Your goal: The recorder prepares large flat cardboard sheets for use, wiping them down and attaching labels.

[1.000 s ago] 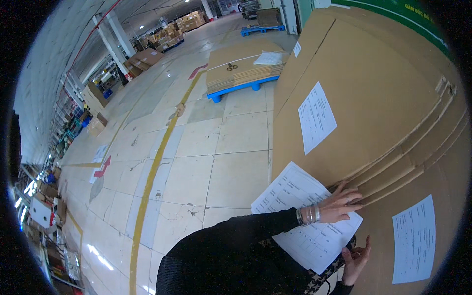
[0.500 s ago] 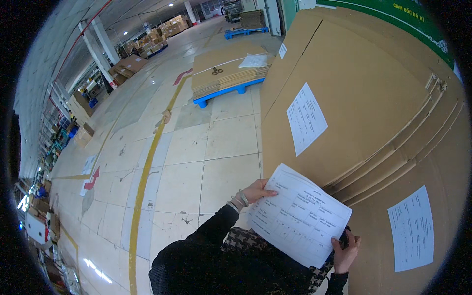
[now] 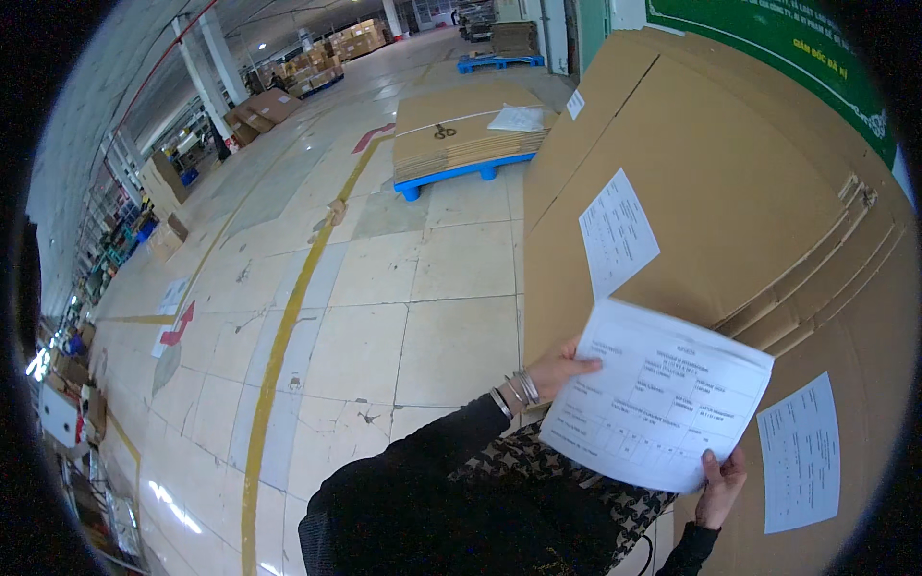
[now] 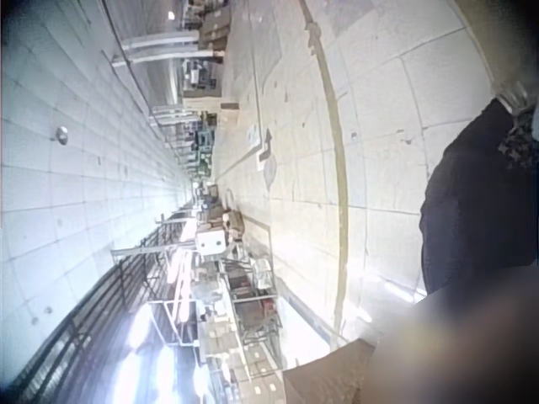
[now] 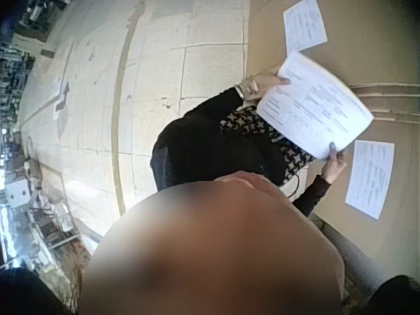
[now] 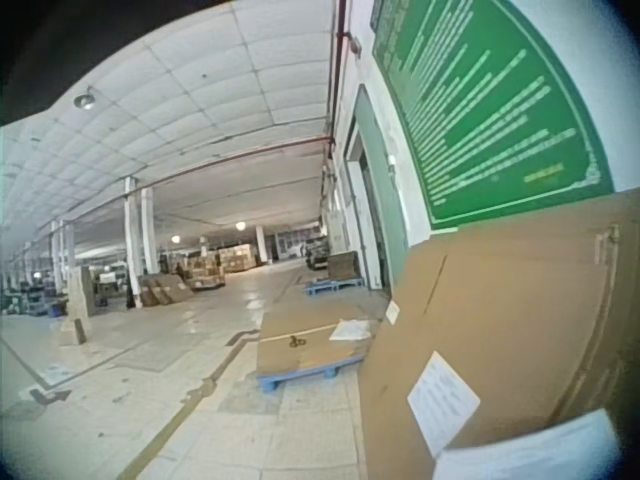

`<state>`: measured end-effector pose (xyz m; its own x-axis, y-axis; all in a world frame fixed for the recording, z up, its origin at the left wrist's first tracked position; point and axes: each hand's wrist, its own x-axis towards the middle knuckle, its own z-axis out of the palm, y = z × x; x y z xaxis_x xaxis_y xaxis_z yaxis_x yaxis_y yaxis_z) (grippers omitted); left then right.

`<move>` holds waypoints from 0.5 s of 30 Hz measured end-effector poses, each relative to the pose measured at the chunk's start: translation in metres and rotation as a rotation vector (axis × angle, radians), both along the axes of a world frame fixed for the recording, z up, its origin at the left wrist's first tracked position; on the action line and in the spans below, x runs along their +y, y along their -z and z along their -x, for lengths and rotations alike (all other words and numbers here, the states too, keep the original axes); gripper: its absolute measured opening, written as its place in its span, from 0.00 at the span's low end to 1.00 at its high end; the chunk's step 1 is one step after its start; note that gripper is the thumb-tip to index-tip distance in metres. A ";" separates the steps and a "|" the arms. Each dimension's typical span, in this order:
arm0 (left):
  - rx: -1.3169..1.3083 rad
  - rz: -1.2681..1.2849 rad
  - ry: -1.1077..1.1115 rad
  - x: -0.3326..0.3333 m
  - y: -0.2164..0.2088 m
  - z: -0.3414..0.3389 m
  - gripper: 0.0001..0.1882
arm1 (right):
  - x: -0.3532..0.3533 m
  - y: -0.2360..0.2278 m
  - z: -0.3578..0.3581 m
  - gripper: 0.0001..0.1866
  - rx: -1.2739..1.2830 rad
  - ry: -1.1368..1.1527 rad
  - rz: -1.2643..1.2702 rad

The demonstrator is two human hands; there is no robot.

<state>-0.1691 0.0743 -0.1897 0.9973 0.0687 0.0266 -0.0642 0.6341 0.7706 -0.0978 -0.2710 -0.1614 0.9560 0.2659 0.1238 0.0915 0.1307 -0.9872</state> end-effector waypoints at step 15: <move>-0.476 -1.073 -0.464 -0.089 -0.074 0.012 0.23 | 0.053 -0.053 0.059 0.25 -0.553 0.164 0.267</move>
